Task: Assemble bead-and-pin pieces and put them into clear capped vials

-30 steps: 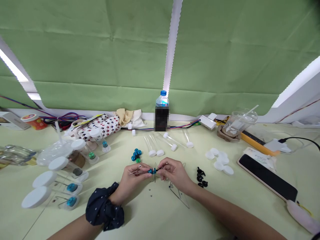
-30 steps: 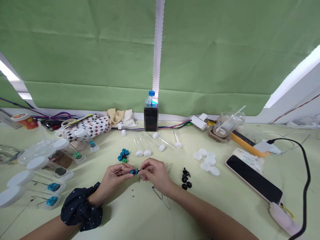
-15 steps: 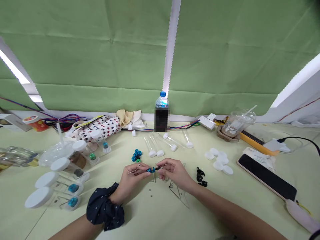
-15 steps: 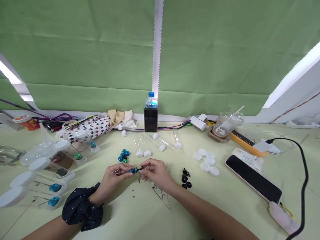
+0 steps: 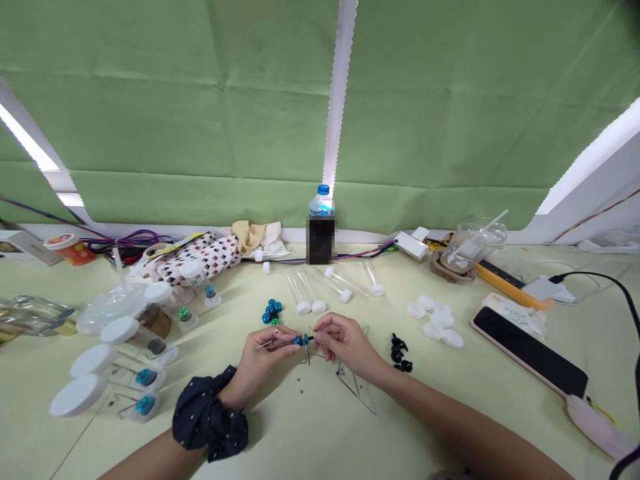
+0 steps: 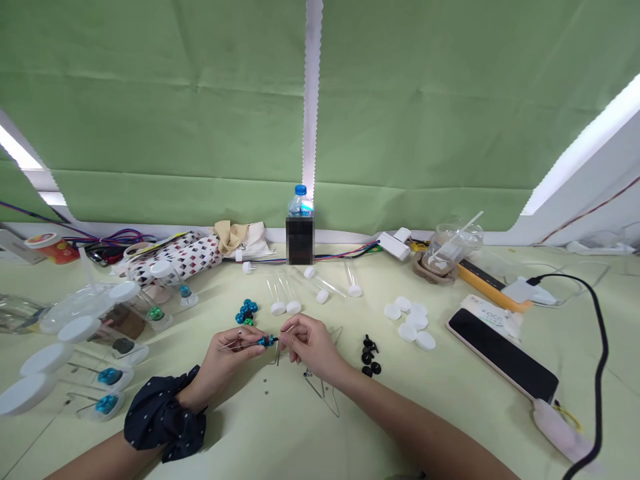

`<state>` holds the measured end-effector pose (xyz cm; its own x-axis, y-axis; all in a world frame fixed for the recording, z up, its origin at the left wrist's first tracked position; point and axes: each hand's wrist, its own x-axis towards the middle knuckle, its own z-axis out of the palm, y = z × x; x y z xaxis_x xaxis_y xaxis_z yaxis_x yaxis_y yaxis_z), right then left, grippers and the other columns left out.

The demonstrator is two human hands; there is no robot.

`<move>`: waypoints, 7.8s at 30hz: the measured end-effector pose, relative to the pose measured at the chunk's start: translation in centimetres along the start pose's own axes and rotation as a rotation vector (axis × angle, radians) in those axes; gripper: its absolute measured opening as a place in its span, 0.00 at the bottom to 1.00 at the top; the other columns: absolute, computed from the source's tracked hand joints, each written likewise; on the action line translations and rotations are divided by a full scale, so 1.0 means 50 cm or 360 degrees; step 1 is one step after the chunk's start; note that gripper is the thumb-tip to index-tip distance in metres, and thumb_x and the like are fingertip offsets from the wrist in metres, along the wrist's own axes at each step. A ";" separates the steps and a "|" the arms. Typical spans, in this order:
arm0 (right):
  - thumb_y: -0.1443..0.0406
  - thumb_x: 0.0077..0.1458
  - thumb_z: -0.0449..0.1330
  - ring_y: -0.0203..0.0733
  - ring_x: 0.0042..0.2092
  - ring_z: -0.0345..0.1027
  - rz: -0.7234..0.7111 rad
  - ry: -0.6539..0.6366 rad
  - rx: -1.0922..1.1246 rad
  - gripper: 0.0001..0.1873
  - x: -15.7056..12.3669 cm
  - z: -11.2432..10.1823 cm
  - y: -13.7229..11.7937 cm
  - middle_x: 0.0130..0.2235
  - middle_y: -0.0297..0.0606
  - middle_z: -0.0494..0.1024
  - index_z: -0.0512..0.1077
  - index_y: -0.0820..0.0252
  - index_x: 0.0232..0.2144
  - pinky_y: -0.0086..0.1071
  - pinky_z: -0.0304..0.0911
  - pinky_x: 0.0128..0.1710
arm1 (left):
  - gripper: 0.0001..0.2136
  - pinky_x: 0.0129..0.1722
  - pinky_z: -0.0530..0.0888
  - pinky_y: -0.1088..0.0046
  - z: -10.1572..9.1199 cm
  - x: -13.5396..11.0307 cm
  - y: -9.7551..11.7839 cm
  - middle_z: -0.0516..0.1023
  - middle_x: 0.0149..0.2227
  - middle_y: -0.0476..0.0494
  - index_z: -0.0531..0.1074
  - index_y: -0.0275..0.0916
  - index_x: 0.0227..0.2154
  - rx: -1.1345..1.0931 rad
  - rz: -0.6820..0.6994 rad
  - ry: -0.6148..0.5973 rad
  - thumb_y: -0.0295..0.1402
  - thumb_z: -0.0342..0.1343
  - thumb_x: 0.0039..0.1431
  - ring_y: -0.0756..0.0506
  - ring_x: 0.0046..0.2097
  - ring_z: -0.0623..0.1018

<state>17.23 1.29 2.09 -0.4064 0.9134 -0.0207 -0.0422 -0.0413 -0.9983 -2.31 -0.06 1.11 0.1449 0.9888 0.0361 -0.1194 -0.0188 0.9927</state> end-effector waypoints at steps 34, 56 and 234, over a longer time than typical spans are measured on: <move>0.51 0.53 0.55 0.34 0.29 0.62 -0.0131 0.0003 -0.0304 0.19 -0.003 0.002 -0.009 0.26 0.33 0.68 0.67 0.62 0.26 0.27 0.57 0.29 | 0.06 0.39 0.74 0.68 0.000 0.000 0.007 0.79 0.32 0.42 0.75 0.34 0.23 -0.0049 -0.0035 -0.0051 0.28 0.66 0.40 0.44 0.35 0.78; 0.54 0.48 0.61 0.33 0.29 0.60 -0.0100 -0.0027 -0.0278 0.16 -0.002 -0.004 -0.008 0.29 0.32 0.67 0.67 0.60 0.31 0.26 0.57 0.28 | 0.06 0.37 0.74 0.69 -0.008 0.004 -0.002 0.79 0.32 0.43 0.75 0.35 0.23 -0.0065 -0.0004 -0.0072 0.27 0.66 0.41 0.45 0.35 0.78; 0.64 0.46 0.62 0.31 0.29 0.55 -0.0588 -0.0030 -0.0967 0.07 -0.001 -0.030 -0.019 0.36 0.35 0.66 0.67 0.60 0.27 0.25 0.54 0.27 | 0.16 0.32 0.65 0.73 0.004 -0.002 0.004 0.69 0.28 0.48 0.55 0.38 0.20 -0.0035 0.0085 -0.0073 0.29 0.61 0.48 0.50 0.30 0.68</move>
<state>18.63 1.90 2.94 -0.4797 0.8167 0.3206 0.3337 0.5078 -0.7942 -2.17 -0.17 1.33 0.1829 0.9785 0.0949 -0.1494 -0.0677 0.9865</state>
